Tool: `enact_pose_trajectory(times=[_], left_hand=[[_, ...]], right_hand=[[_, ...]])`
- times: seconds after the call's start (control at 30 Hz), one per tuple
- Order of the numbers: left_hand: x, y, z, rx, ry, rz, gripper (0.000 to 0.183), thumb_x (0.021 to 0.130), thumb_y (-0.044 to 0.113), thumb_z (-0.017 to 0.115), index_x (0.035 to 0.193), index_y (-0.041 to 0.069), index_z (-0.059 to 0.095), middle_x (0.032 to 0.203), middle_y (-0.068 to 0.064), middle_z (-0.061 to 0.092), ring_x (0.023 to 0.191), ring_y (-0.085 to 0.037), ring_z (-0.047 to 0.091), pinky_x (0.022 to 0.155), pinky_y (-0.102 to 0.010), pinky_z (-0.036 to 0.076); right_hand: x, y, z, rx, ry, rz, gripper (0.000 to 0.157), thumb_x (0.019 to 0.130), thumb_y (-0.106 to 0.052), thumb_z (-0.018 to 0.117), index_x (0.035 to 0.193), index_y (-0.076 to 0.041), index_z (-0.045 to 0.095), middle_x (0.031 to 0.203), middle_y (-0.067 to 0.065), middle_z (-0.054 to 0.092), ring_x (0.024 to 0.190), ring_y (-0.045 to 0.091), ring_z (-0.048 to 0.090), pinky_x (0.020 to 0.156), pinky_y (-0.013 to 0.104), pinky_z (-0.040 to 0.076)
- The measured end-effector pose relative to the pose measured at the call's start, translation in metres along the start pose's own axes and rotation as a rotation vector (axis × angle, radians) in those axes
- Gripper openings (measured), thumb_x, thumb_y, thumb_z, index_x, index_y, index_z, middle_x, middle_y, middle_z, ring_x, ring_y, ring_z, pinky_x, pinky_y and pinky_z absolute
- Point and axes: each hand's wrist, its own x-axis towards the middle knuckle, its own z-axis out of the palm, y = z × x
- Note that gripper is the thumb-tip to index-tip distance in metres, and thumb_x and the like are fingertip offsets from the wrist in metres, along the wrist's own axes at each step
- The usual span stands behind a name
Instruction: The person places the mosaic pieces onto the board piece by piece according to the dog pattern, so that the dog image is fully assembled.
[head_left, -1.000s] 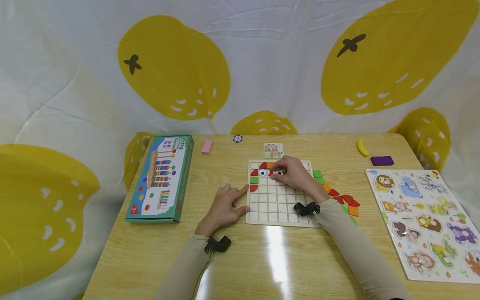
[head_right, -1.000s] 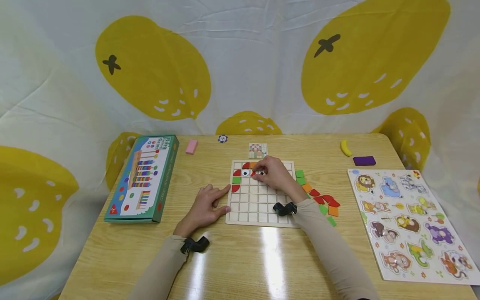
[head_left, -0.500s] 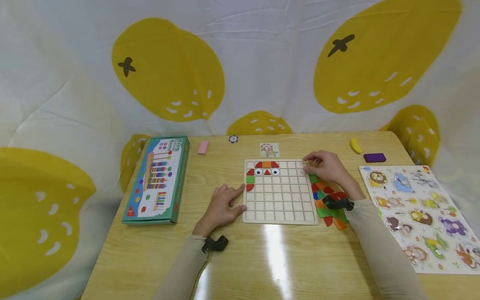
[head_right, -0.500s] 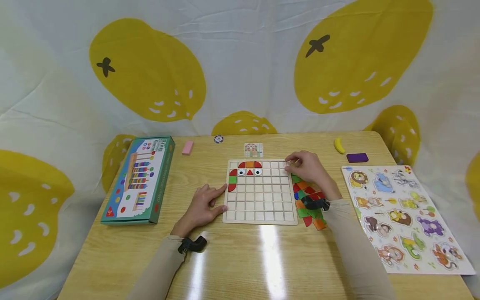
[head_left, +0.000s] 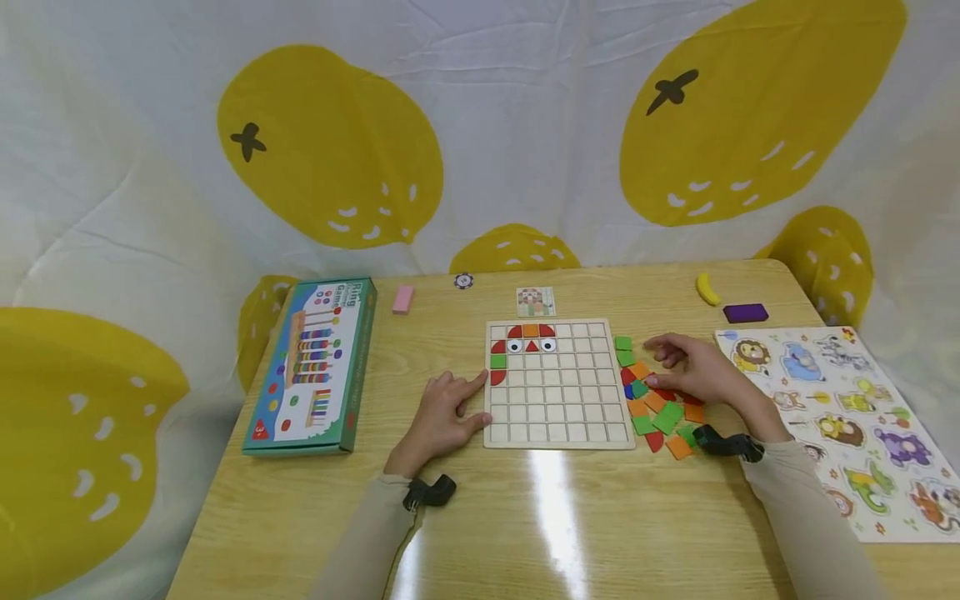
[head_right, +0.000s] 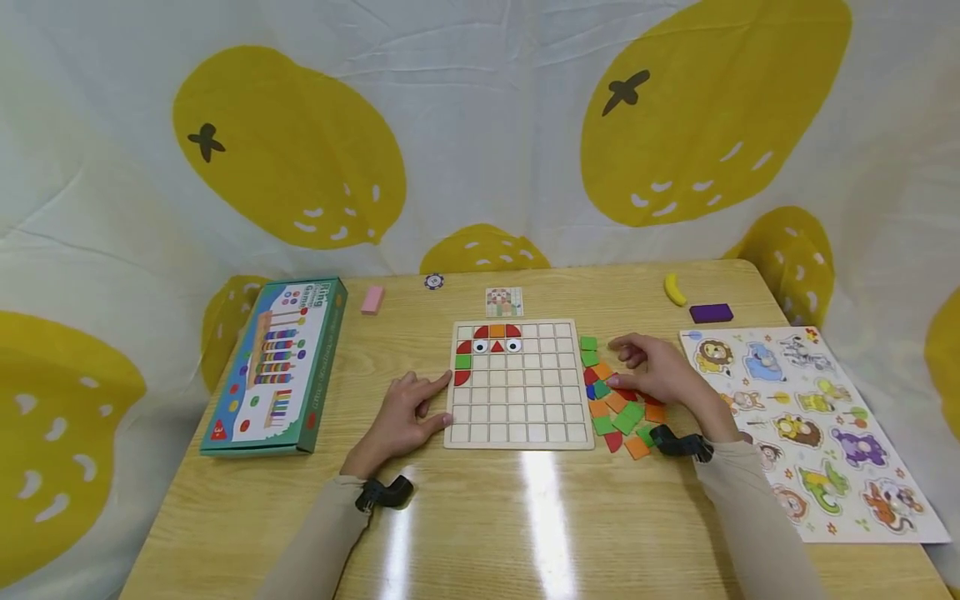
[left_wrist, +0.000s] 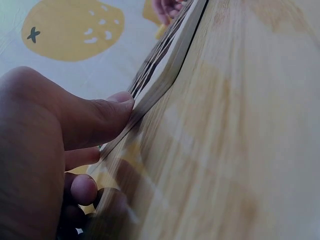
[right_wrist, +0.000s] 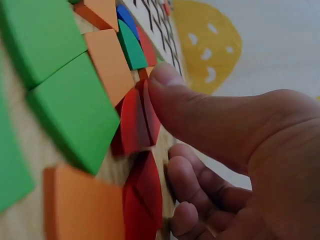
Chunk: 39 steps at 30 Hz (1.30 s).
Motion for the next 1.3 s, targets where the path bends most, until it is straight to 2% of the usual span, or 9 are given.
enact_pose_trajectory(times=[0.13,0.33,0.47,0.57,0.67,0.87,1.07,1.17,1.3], left_hand=[[-0.001,-0.001,0.0,0.004,0.01,0.002,0.069,0.085,0.046,0.073,0.146,0.021,0.05,0.065,0.009,0.04,0.071,-0.011,0.032,0.079,-0.035,0.026],[-0.002,-0.002,0.0,0.0,0.025,0.006,0.069,0.085,0.046,0.074,0.145,0.021,0.051,0.065,0.009,0.039,0.071,-0.012,0.032,0.079,-0.035,0.026],[-0.002,-0.003,0.001,0.004,0.023,0.008,0.069,0.085,0.046,0.073,0.146,0.021,0.051,0.065,0.009,0.039,0.071,-0.011,0.031,0.078,-0.035,0.026],[-0.001,-0.003,0.001,0.009,0.014,0.006,0.069,0.086,0.047,0.073,0.146,0.021,0.05,0.065,0.009,0.039,0.071,-0.011,0.031,0.078,-0.035,0.026],[-0.001,-0.002,0.001,0.003,0.002,-0.003,0.069,0.086,0.047,0.072,0.146,0.022,0.05,0.065,0.009,0.04,0.071,-0.012,0.032,0.079,-0.035,0.026],[0.0,0.0,0.001,-0.004,-0.006,-0.02,0.07,0.086,0.047,0.072,0.147,0.022,0.049,0.065,0.009,0.04,0.071,-0.012,0.032,0.078,-0.035,0.026],[0.0,0.001,0.0,-0.001,-0.002,-0.021,0.07,0.086,0.046,0.072,0.147,0.022,0.049,0.065,0.008,0.04,0.071,-0.013,0.032,0.078,-0.035,0.025],[0.0,0.001,0.0,0.0,-0.005,-0.022,0.069,0.086,0.046,0.072,0.147,0.022,0.049,0.065,0.009,0.04,0.071,-0.012,0.032,0.078,-0.035,0.025],[0.0,0.002,-0.001,-0.001,-0.003,-0.019,0.069,0.086,0.046,0.072,0.146,0.021,0.05,0.065,0.009,0.04,0.071,-0.012,0.032,0.078,-0.035,0.026]], right_hand=[[-0.012,-0.001,-0.001,-0.019,0.009,0.01,0.038,0.084,-0.029,0.08,0.114,-0.009,0.069,0.099,0.005,0.067,0.086,0.018,0.061,0.076,0.031,0.049],[-0.014,-0.007,-0.002,-0.027,-0.017,0.03,0.015,0.088,-0.025,0.075,0.096,-0.012,0.073,0.088,0.002,0.065,0.077,0.014,0.059,0.069,0.028,0.046],[-0.013,-0.009,0.0,-0.029,-0.039,0.051,0.02,0.09,-0.028,0.074,0.099,-0.01,0.072,0.091,0.003,0.065,0.079,0.015,0.058,0.07,0.029,0.047],[-0.013,-0.011,0.004,-0.051,-0.009,0.07,0.03,0.088,-0.035,0.075,0.102,-0.009,0.071,0.094,0.005,0.066,0.081,0.017,0.059,0.072,0.031,0.048],[-0.013,-0.014,0.008,-0.063,0.016,0.092,0.034,0.088,-0.038,0.074,0.103,-0.009,0.07,0.095,0.007,0.067,0.083,0.019,0.06,0.074,0.034,0.048],[-0.013,-0.019,0.01,-0.025,-0.006,0.085,0.025,0.092,-0.028,0.071,0.103,-0.006,0.069,0.095,0.008,0.066,0.083,0.019,0.059,0.073,0.034,0.047],[-0.015,-0.015,0.009,0.023,-0.016,0.047,0.02,0.094,-0.02,0.068,0.105,-0.004,0.064,0.094,0.006,0.068,0.082,0.016,0.063,0.07,0.027,0.049],[-0.016,-0.013,0.009,0.05,0.023,0.021,0.014,0.096,-0.017,0.066,0.105,-0.006,0.062,0.094,0.004,0.068,0.081,0.015,0.062,0.069,0.023,0.049],[-0.009,-0.022,0.004,0.121,0.125,-0.032,0.012,0.098,-0.014,0.061,0.107,-0.006,0.063,0.096,0.008,0.069,0.082,0.021,0.065,0.067,0.022,0.049]])
